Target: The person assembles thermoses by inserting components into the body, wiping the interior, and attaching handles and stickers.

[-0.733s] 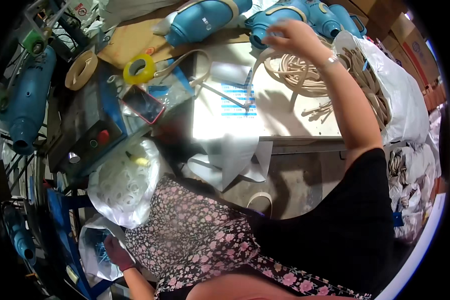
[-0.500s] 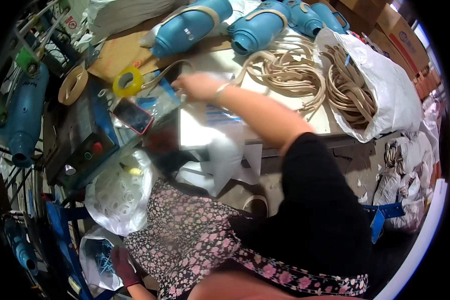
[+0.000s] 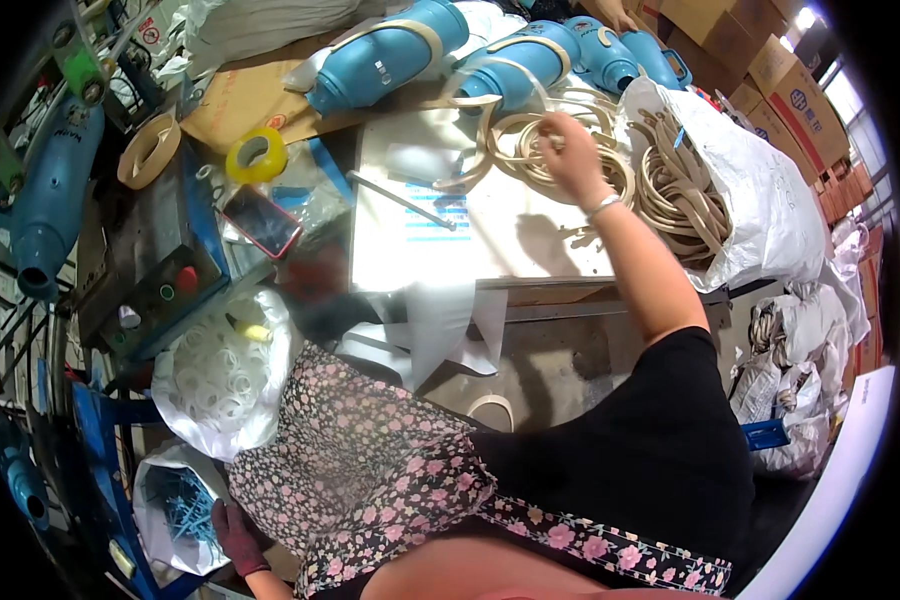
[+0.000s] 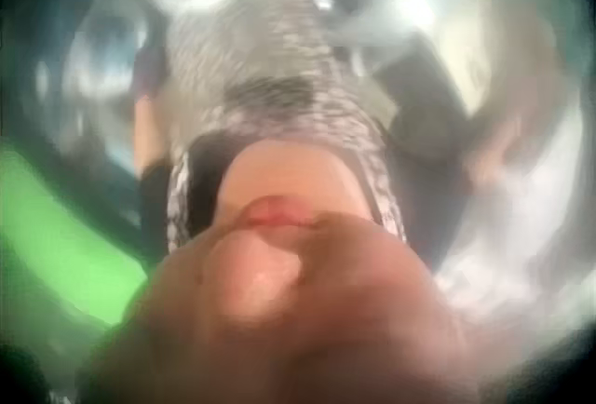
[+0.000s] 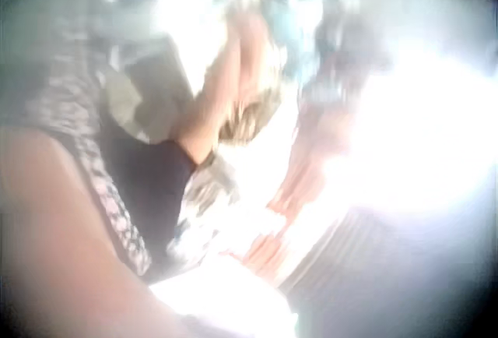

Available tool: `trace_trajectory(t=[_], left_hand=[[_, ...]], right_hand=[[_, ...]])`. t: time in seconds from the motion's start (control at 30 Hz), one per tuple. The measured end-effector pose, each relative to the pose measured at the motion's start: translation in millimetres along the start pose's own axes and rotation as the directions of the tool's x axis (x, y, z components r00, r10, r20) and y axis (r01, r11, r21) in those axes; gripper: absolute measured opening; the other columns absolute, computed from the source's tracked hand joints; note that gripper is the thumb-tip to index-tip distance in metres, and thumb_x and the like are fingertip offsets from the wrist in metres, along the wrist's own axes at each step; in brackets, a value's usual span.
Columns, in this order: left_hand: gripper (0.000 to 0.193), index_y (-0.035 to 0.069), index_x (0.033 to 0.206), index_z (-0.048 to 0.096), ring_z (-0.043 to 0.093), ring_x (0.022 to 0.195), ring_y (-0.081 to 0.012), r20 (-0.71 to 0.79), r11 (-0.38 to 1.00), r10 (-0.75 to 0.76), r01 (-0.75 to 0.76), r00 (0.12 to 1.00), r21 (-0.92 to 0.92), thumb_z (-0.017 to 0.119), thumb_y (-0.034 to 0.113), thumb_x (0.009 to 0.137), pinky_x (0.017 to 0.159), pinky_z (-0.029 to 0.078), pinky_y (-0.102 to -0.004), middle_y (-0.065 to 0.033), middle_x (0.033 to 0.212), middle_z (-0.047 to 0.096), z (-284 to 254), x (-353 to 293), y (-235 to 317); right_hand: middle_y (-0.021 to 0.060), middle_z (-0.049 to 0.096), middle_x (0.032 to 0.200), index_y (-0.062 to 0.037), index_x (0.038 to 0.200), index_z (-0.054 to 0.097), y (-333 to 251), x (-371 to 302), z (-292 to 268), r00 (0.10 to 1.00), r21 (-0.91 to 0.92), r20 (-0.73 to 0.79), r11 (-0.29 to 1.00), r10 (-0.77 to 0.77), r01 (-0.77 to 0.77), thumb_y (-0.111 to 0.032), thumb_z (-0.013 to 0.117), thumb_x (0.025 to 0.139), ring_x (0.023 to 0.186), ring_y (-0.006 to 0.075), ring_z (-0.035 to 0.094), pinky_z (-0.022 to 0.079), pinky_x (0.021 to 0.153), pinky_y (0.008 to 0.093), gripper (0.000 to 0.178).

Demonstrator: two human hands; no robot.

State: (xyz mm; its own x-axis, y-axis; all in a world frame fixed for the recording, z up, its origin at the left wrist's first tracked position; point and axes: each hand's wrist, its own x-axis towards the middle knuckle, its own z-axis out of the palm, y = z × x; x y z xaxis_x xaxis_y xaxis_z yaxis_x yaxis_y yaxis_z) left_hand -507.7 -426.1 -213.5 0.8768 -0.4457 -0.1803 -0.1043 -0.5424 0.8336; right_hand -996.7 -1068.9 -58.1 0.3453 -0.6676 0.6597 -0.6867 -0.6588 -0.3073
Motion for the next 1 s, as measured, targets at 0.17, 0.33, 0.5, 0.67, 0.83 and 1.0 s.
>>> trace_trajectory(t=[0.17,0.33,0.5,0.67,0.83,1.0], left_hand=[[0.046,-0.005,0.125,0.052,0.055,0.108,-0.0224,0.06,0.988,-0.091,0.082,0.994,0.134,0.06,0.025,0.091,0.094,0.044,-0.0318,-0.0154,0.12,0.059,-0.4,-10.8,34.2],[0.056,0.004,0.131,0.054,0.055,0.116,-0.0256,-0.025,0.965,-0.194,0.195,0.981,0.173,0.06,0.039,0.088,0.099,0.041,-0.0331,-0.0149,0.126,0.06,-2.9,-29.6,42.4],[0.049,0.011,0.126,0.058,0.057,0.116,-0.0302,-0.159,0.941,-0.109,0.154,0.981,0.302,0.059,0.043,0.089,0.098,0.043,-0.035,-0.0149,0.125,0.061,13.3,-62.5,41.8],[0.047,0.011,0.122,0.06,0.059,0.11,-0.0302,-0.344,0.938,-0.167,0.256,0.924,0.234,0.06,0.043,0.088,0.095,0.045,-0.0372,-0.0136,0.12,0.063,-4.5,-136.9,-28.9],[0.042,0.009,0.112,0.064,0.061,0.101,-0.0274,-0.702,0.823,-0.351,0.561,0.62,0.085,0.062,0.042,0.086,0.088,0.046,-0.0377,-0.0134,0.112,0.066,-59.0,-223.0,-164.8],[0.039,0.006,0.101,0.069,0.062,0.092,-0.0246,-0.804,0.496,-0.583,0.836,0.118,-0.236,0.064,0.041,0.084,0.081,0.048,-0.0382,-0.0133,0.104,0.068,-81.3,-315.0,-297.4]], right_hand=[[0.0175,0.046,0.141,-0.0113,0.129,0.055,-21.8,-3.3,-49.9,0.971,-0.403,0.226,0.915,0.072,0.026,-0.02,0.071,0.079,0.132,0.0348,0.041,0.034,0.109,0.0456,0.052],[0.0155,0.061,0.113,0.0058,0.109,0.061,-212.8,-6.5,-77.9,0.832,0.781,0.461,0.586,-0.309,-0.216,-0.008,0.058,0.083,0.112,0.0286,0.056,0.041,0.1,0.0361,0.029],[0.0143,0.062,0.111,0.0047,0.109,0.061,-315.6,-65.8,-15.5,0.427,0.757,0.653,0.562,-0.626,-0.334,-0.013,0.061,0.082,0.107,0.0266,0.057,0.043,0.095,0.0351,0.032],[0.0131,0.062,0.108,0.0035,0.11,0.061,-393.6,-81.1,3.9,0.156,0.778,0.61,0.55,-0.777,-0.305,-0.018,0.064,0.081,0.103,0.0245,0.058,0.045,0.09,0.034,0.036],[0.012,0.063,0.106,0.0023,0.11,0.061,-459.8,-62.3,-18.6,0.041,0.78,0.604,0.58,-0.796,-0.235,-0.023,0.067,0.08,0.098,0.0225,0.059,0.047,0.085,0.033,0.04],[0.0108,0.063,0.103,0.0012,0.11,0.062,-513.4,-54.6,-44.7,-0.068,0.65,0.695,0.666,-0.716,-0.366,-0.028,0.07,0.078,0.094,0.0205,0.059,0.05,0.08,0.0319,0.044]])
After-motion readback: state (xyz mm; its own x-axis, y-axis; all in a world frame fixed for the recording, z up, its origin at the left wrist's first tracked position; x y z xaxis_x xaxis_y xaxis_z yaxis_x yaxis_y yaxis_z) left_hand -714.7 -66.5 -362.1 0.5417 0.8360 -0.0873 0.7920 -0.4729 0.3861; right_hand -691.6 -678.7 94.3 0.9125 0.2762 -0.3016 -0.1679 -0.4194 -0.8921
